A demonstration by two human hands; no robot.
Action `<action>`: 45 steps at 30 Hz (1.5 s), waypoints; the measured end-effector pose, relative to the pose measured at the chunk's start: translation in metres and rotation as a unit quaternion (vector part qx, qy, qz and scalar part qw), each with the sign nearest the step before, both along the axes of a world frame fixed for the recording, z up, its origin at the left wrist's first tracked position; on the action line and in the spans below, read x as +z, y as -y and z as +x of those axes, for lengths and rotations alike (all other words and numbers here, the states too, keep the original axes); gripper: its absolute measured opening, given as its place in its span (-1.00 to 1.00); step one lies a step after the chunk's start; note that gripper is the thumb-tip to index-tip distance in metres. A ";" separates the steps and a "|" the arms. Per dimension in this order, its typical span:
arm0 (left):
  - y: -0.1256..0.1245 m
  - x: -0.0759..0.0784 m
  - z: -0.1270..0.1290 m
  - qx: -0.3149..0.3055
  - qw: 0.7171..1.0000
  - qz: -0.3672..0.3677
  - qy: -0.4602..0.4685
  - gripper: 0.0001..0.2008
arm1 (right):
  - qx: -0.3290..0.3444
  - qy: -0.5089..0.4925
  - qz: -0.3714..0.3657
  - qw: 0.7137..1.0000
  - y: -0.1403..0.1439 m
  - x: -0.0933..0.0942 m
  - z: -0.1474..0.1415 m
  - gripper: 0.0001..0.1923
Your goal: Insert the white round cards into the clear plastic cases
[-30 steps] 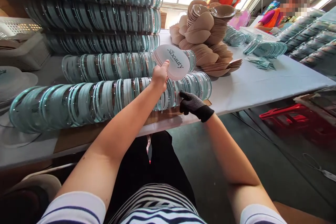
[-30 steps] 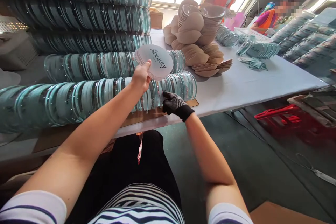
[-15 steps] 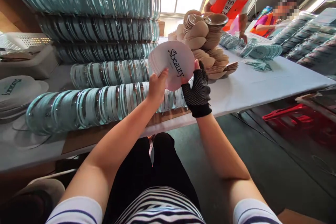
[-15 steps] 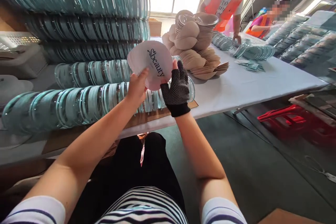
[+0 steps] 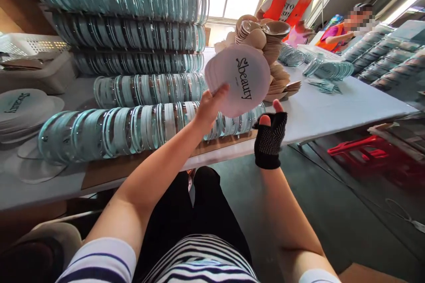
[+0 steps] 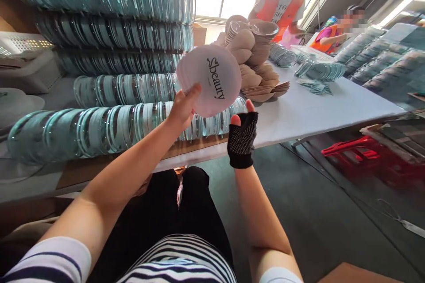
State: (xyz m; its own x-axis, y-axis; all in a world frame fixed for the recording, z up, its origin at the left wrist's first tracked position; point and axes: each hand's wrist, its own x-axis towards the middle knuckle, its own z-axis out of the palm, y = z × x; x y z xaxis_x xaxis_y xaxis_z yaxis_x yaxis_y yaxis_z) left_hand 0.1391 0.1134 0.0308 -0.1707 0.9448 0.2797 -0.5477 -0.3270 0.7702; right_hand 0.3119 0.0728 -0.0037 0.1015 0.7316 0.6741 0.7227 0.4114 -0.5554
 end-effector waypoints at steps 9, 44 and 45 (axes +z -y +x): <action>0.016 -0.021 0.011 0.024 0.998 -0.061 -0.023 -0.70 | 0.051 0.025 0.116 0.992 -0.021 -0.003 -0.044 -0.41; -0.061 -0.019 -0.053 0.084 0.977 -0.153 0.122 -0.77 | 0.030 0.342 -0.221 0.913 -0.002 -0.018 -0.082 -0.67; -0.061 -0.019 -0.054 0.083 0.977 -0.156 0.124 -0.76 | 0.037 0.364 -0.230 0.902 -0.004 -0.013 -0.084 -0.67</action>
